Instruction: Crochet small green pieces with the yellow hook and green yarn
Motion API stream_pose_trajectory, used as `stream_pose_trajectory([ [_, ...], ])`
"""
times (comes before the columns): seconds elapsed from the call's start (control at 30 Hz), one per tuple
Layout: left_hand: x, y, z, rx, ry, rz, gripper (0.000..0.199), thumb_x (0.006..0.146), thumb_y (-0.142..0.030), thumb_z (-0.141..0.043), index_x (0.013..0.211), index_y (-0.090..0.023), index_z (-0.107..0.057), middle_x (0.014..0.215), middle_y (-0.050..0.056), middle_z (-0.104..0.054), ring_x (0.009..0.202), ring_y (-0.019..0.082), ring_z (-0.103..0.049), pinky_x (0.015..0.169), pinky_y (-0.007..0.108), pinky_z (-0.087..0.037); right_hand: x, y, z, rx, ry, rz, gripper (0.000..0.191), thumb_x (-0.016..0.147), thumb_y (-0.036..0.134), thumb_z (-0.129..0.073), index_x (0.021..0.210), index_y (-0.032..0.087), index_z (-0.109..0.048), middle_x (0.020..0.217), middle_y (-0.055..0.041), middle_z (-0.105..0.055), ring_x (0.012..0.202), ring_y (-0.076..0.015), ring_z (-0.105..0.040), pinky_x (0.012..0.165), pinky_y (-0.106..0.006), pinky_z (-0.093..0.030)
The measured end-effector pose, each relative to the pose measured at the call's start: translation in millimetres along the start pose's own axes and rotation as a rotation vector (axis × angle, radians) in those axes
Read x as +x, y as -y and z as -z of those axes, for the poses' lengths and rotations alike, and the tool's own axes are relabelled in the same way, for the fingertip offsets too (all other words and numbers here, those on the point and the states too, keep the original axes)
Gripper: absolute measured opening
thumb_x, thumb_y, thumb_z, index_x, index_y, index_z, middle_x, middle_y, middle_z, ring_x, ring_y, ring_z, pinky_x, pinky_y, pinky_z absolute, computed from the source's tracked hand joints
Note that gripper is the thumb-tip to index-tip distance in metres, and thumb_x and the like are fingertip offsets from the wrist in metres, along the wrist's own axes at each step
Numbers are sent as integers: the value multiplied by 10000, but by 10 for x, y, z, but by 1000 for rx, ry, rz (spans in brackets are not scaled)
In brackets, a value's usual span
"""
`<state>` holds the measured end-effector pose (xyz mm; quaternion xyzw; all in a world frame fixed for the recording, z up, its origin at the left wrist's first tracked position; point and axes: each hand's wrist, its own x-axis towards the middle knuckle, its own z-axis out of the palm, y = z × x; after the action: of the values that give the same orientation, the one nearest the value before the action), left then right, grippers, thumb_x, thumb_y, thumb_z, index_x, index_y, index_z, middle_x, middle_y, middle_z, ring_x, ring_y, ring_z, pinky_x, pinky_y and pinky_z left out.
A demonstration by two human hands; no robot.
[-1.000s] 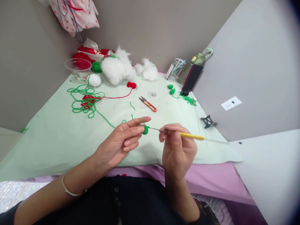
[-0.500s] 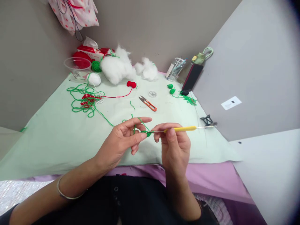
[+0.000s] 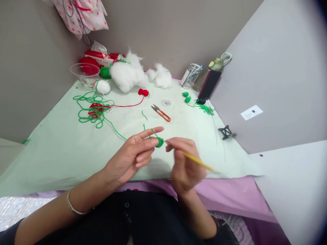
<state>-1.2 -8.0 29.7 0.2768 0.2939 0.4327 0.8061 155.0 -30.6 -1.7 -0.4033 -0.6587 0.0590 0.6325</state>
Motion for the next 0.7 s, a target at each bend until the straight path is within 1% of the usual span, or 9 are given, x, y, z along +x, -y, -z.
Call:
stream_pose_trajectory([
  [0.03,9,-20,6,-27,2,1,355,865,-181,-826,1217,-159,-786,577,-113,-395,407,-21,-239,377,80,-289,31,4,3,136,-23,-113,249,1042,162,-532,1098,265,-752,946,-33,-725,756,-155,-687,666,-332,-591],
  [0.1,16,-34,5,-24,2,-42,369,841,-155,-838,1205,-191,-794,717,-70,-542,412,-42,-294,378,83,-300,90,13,1,364,-36,-288,247,1057,199,-522,1042,267,-759,901,-16,-713,672,-126,-634,612,-308,-548],
  [0.2,7,6,-23,58,2,-105,427,814,-172,-866,1226,-256,-790,928,-33,-633,410,-47,-401,365,107,-330,123,19,-27,461,10,-366,199,1037,226,-589,1020,276,-781,923,-19,-734,687,-123,-625,608,-298,-526],
  [0.3,-1,64,-55,118,-39,-164,443,806,-202,-883,1234,-258,-783,911,-35,-646,413,-26,-448,374,124,-369,77,21,-60,326,21,-291,227,1029,189,-592,1073,296,-788,941,-24,-751,712,-137,-649,627,-314,-543],
  [0.37,6,74,-65,102,-59,-160,464,804,-211,-888,1252,-243,-771,815,-47,-635,408,-17,-429,375,122,-360,28,18,-68,144,22,-148,265,1000,148,-627,1124,315,-790,992,-38,-759,814,-166,-695,689,-336,-580],
  [0.43,23,50,-61,41,-36,-80,445,821,-225,-876,1252,-201,-770,651,-77,-548,399,-10,-368,372,110,-327,-1,11,-57,-24,19,17,339,953,107,-680,1182,332,-787,1076,-59,-765,942,-200,-719,762,-362,-606],
  [0.5,44,3,-44,-37,-13,6,394,832,-217,-857,1212,-146,-784,567,-102,-449,407,-11,-291,373,96,-289,10,8,-29,-46,3,53,359,952,96,-668,1196,333,-782,1074,-63,-769,947,-207,-723,769,-372,-611],
  [0.6,63,-50,-23,-77,-13,0,323,805,-160,-856,1118,-105,-804,572,-105,-440,418,-22,-248,373,89,-264,76,18,11,209,-55,-217,230,1020,181,-589,1075,286,-787,908,-31,-744,733,-157,-683,672,-334,-582],
  [0.7,49,-30,-39,22,-2,-79,250,802,-185,-869,1039,-139,-804,629,-76,-550,398,-22,-337,372,104,-299,120,16,-5,435,-40,-459,184,1028,296,-611,963,237,-773,864,-13,-714,625,-109,-623,613,-284,-544],
])
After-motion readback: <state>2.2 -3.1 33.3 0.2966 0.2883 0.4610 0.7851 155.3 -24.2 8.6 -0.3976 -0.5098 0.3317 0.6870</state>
